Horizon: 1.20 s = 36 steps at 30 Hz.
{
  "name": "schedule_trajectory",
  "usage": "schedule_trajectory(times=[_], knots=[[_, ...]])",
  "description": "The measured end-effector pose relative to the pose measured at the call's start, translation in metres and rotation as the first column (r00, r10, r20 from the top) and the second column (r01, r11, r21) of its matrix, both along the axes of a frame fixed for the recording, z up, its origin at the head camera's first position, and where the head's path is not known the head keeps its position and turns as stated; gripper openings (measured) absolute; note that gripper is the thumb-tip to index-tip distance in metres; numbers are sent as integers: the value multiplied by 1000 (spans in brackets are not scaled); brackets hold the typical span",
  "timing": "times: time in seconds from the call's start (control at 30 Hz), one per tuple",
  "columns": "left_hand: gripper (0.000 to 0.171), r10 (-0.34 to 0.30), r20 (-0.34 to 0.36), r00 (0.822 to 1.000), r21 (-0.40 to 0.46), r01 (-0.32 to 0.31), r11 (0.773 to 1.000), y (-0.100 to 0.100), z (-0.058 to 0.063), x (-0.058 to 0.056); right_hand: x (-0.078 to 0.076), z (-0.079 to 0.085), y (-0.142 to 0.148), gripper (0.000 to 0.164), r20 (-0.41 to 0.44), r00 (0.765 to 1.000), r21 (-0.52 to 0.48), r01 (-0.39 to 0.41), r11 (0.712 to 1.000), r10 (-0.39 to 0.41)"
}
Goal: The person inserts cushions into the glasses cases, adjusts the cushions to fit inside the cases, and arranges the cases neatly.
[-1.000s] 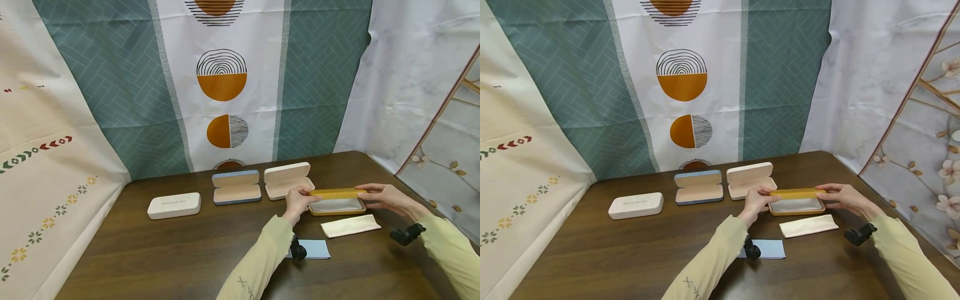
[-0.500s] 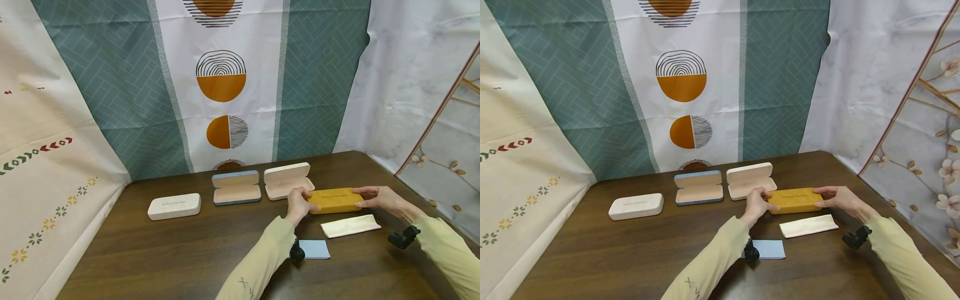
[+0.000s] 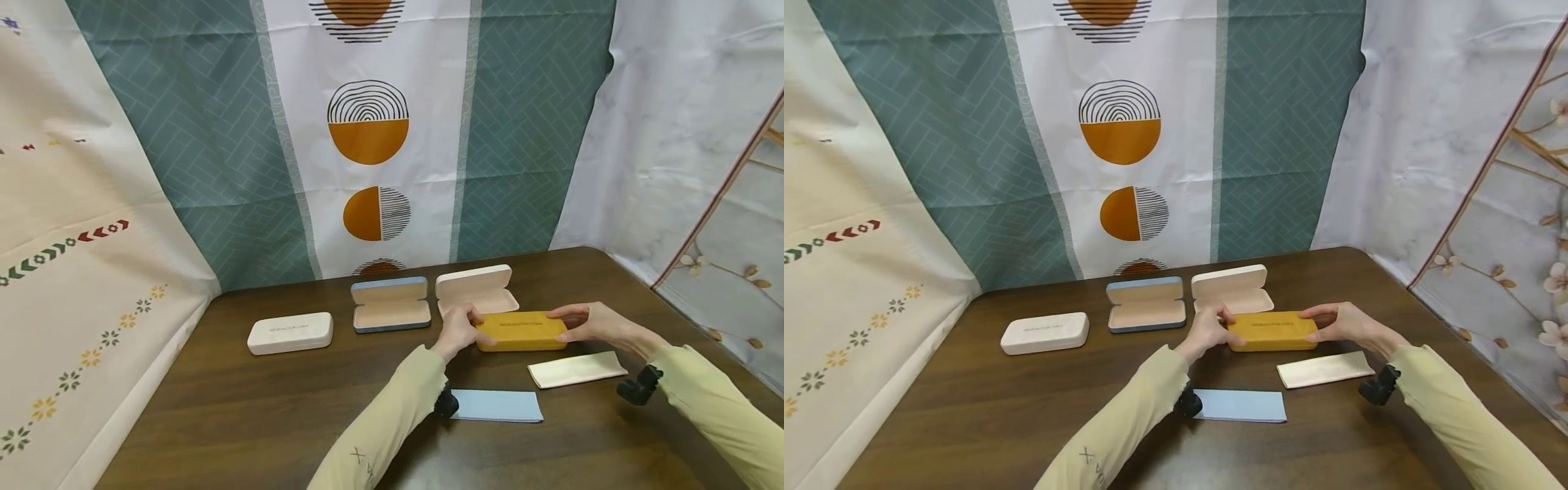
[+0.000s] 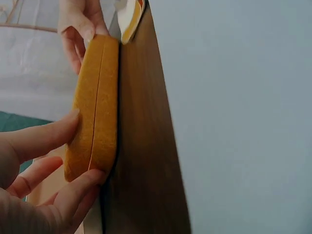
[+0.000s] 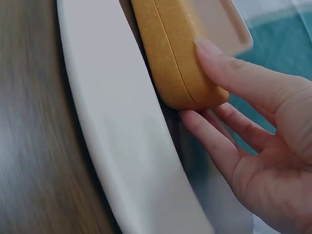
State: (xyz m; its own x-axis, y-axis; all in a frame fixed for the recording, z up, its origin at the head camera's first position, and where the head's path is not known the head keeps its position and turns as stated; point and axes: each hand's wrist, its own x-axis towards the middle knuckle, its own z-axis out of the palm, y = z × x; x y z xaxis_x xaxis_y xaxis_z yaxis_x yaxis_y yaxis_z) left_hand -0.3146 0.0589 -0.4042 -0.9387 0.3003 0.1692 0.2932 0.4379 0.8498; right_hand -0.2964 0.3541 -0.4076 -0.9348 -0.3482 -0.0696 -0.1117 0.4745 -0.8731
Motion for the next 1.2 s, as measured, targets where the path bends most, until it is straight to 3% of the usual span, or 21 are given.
schedule_trajectory(times=[0.37, 0.5, 0.63, 0.93, 1.2], knots=[[37, -50, 51, 997, -30, 52, 998, -63, -4, -1, -9, -7, -50, 53, -26, 996, -1, -82, 997, 82], [37, -52, 70, 996, -1, 52, 999, -84, -5, -1, -11, -6, -69, 52, -6, 996, -21, -93, 995, 93], [38, -93, 74, 993, 41, 91, 995, -107, -7, -1, -13, -6, -88, 51, 4, 993, -29, -114, 993, 114], [36, -221, 191, 956, 113, 202, 973, -167, -8, 4, -15, -5, -139, 49, 1, 977, -46, -214, 976, 214], [37, -208, 176, 962, 87, 196, 977, -206, -10, 11, -24, 2, -175, 48, -46, 952, -33, -303, 952, 301]])
